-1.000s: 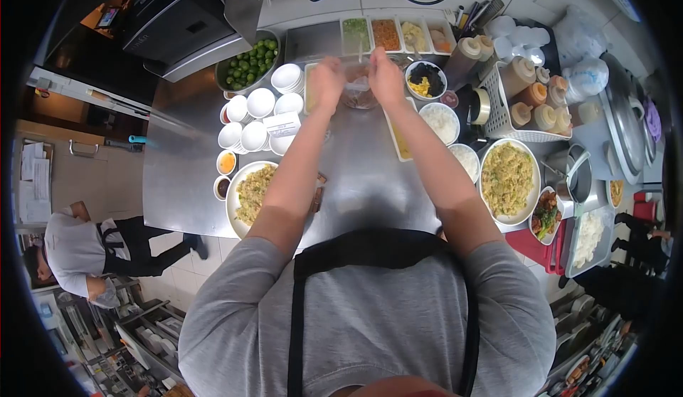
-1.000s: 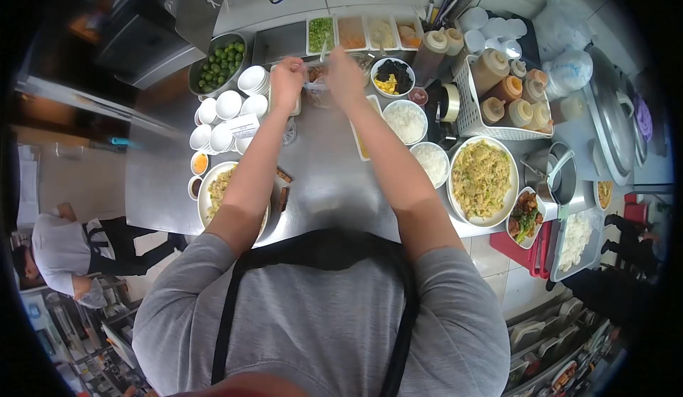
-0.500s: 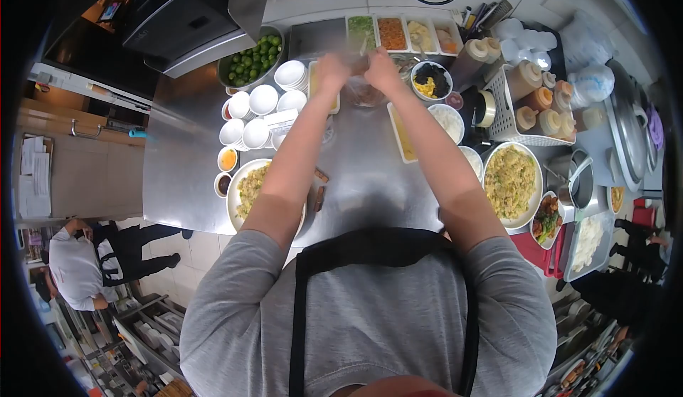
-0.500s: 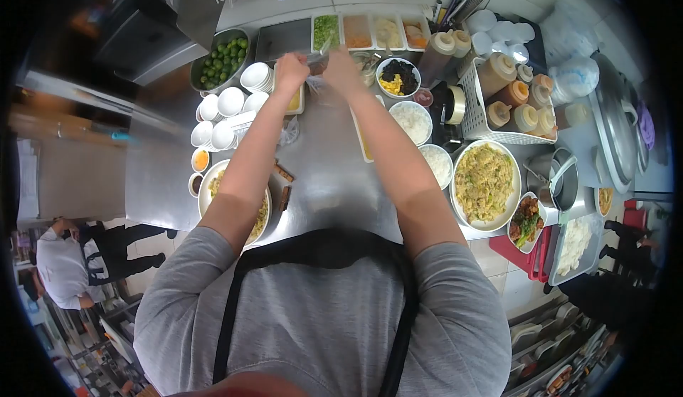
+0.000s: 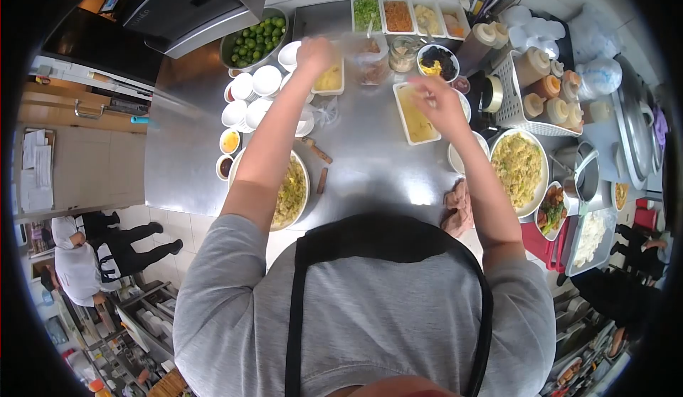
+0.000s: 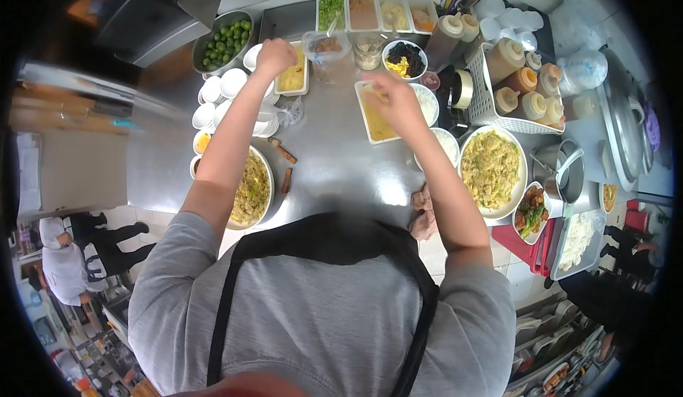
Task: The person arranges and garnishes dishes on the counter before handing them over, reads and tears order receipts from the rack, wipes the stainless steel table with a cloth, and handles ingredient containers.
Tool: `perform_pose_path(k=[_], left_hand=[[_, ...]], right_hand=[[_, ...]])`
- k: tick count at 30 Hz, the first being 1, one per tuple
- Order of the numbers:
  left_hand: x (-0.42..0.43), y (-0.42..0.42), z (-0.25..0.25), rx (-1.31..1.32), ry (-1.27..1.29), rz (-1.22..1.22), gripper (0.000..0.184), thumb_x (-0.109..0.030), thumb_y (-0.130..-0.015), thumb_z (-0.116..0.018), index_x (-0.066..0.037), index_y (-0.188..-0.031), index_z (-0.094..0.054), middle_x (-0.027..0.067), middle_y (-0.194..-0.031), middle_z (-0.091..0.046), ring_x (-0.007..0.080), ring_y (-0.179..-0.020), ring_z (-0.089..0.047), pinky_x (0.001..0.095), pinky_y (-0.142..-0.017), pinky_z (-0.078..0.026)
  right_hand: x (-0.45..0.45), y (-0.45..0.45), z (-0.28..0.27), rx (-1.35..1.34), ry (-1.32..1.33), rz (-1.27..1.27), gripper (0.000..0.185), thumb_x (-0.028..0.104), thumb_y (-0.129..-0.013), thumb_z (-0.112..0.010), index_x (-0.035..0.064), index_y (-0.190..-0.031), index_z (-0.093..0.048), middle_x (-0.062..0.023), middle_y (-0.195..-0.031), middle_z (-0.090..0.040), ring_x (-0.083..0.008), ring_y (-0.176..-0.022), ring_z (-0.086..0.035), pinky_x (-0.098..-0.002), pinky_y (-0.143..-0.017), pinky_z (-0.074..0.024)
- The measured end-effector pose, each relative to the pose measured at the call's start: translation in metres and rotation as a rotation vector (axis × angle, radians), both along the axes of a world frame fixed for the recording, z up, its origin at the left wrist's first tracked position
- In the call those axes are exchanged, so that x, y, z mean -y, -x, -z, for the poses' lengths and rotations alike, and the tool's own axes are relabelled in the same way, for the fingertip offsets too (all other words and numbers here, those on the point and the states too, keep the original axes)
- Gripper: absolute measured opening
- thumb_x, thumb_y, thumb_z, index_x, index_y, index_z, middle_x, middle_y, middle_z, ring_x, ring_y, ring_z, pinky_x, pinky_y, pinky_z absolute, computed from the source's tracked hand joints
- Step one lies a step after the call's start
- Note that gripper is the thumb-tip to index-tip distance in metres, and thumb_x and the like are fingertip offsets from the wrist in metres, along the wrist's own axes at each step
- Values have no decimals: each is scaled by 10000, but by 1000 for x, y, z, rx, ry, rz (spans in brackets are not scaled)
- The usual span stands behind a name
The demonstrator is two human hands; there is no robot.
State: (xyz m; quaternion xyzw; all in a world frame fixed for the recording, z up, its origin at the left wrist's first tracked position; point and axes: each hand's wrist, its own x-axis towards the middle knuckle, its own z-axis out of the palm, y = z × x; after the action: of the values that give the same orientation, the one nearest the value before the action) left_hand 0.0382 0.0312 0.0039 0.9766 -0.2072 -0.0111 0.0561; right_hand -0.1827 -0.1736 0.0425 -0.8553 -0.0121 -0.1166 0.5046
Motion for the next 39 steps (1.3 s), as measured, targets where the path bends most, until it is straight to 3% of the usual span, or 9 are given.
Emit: perform_pose_path(k=[4,8,10,13,17,19,25,31,39], left_hand=[[4,22,-8,-65,-177,38,237,-214,-677,-624,-64,-857,-656,111,-971,-618,279,-1015,-505,358,-792,-461],[7,25,-5,-54,-225,3,235,-221,-680,-627,-67,-856,-654,105,-972,-617,275,-1008,-508,350,-787,-463],[7,29,-8,-54,-157,7,234,-178,-688,-618,2,-835,-643,165,-945,-611,292,-1006,-509,378,-802,-449],[6,27,-7,-33,-228,19,240,-211,-674,-645,-61,-861,-652,104,-963,-619,280,-1005,-519,353,-778,-469],[2,19,-10,-45,-162,-11,248,-200,-683,-641,-41,-873,-644,117,-962,-617,296,-1013,-516,368,-791,-465],[-2,8,-6,-49,-131,61,231,-159,-704,-566,-3,-855,-645,178,-917,-619,331,-897,-582,397,-760,-473],[-1,10,4,38,-97,-13,221,-152,-712,-553,-8,-849,-648,168,-931,-619,326,-917,-574,394,-768,-473],[5,33,-9,-23,-164,-13,223,-186,-730,-569,-6,-838,-647,163,-1018,-590,306,-1012,-516,368,-816,-454],[-3,10,-12,107,-138,75,152,-174,-693,-590,-75,-776,-669,140,-970,-599,310,-932,-536,376,-798,-446]], right_hand=[[-5,73,-1,-75,-5,-3,278,78,-723,-631,35,-995,-587,-106,-901,-558,-220,-782,-571,-297,-694,-466],[2,133,9,-173,30,72,255,65,-720,-627,21,-968,-588,-113,-911,-567,-224,-770,-569,-293,-677,-461],[7,157,15,-202,30,117,252,62,-716,-630,19,-960,-588,-116,-916,-568,-229,-765,-568,-295,-670,-459],[16,188,21,-206,187,189,243,67,-709,-632,17,-943,-587,-135,-902,-571,-296,-763,-566,-337,-652,-455],[18,218,33,-398,319,215,206,65,-716,-600,26,-917,-577,-150,-874,-553,-320,-779,-552,-385,-663,-453],[6,230,40,-387,397,217,219,66,-704,-595,39,-921,-574,-144,-895,-548,-323,-803,-545,-394,-673,-454],[-4,241,89,-226,503,234,217,6,-655,-553,90,-854,-571,-128,-881,-539,-336,-817,-536,-411,-708,-448],[0,236,88,-145,430,234,202,-16,-653,-535,75,-828,-578,-122,-848,-549,-339,-790,-543,-417,-691,-446],[1,236,84,-129,325,223,242,-40,-638,-560,80,-843,-604,-113,-863,-570,-319,-822,-557,-387,-712,-455]])
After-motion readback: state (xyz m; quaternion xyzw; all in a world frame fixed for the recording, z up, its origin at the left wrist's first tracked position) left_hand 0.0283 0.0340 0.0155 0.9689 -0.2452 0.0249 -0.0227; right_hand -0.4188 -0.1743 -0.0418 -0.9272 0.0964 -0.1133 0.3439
